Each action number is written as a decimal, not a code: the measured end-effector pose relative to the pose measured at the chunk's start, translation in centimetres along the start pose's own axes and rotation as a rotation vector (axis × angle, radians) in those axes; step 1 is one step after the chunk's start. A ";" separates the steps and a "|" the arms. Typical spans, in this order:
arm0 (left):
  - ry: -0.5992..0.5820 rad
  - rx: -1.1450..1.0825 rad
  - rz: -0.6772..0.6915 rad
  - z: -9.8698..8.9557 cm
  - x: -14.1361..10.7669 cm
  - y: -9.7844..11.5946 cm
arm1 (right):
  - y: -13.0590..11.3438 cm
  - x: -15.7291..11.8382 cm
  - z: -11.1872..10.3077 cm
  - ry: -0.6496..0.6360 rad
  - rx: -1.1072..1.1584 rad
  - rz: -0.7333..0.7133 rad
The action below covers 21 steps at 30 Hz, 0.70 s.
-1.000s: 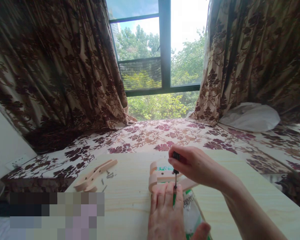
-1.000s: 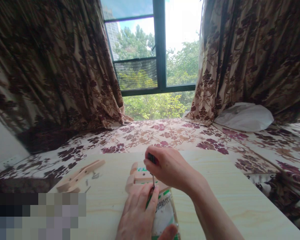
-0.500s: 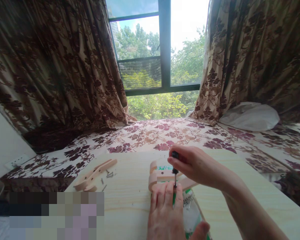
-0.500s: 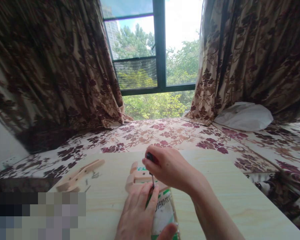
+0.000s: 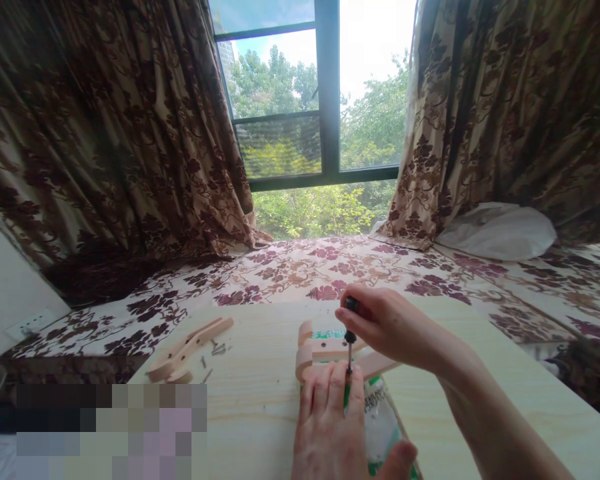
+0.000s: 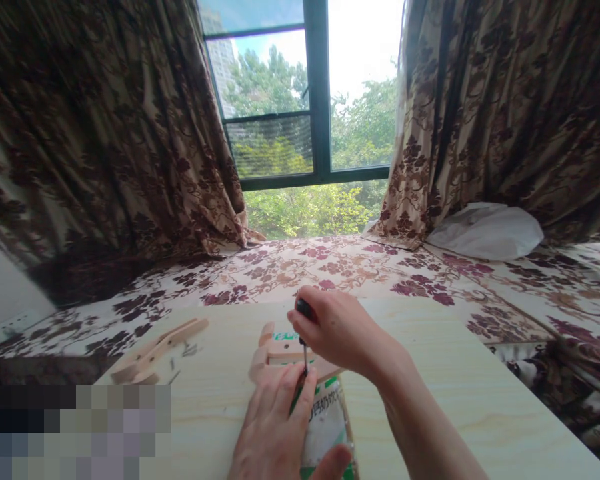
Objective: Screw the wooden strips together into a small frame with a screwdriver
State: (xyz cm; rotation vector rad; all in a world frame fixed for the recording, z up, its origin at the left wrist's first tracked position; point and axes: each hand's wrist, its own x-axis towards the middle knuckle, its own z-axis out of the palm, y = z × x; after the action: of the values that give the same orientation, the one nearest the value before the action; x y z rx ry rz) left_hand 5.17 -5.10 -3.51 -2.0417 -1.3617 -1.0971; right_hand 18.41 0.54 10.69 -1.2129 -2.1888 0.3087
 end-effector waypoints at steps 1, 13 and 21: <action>-0.004 -0.003 -0.003 0.0 0.0 0.0 | 0.1 0.1 0.1 0.010 -0.010 0.017; 0.004 0.003 0.011 -0.1 0.0 0.1 | 0.1 0.1 0.4 0.019 -0.044 0.019; -0.001 0.013 0.029 -0.6 0.4 0.1 | 0.2 0.1 0.0 -0.008 -0.008 -0.003</action>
State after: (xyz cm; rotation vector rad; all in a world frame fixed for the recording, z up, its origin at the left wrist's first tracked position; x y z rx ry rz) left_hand 5.09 -5.35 -2.81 -2.0468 -1.3320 -1.0714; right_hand 18.53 0.72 10.61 -1.2143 -2.2013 0.3040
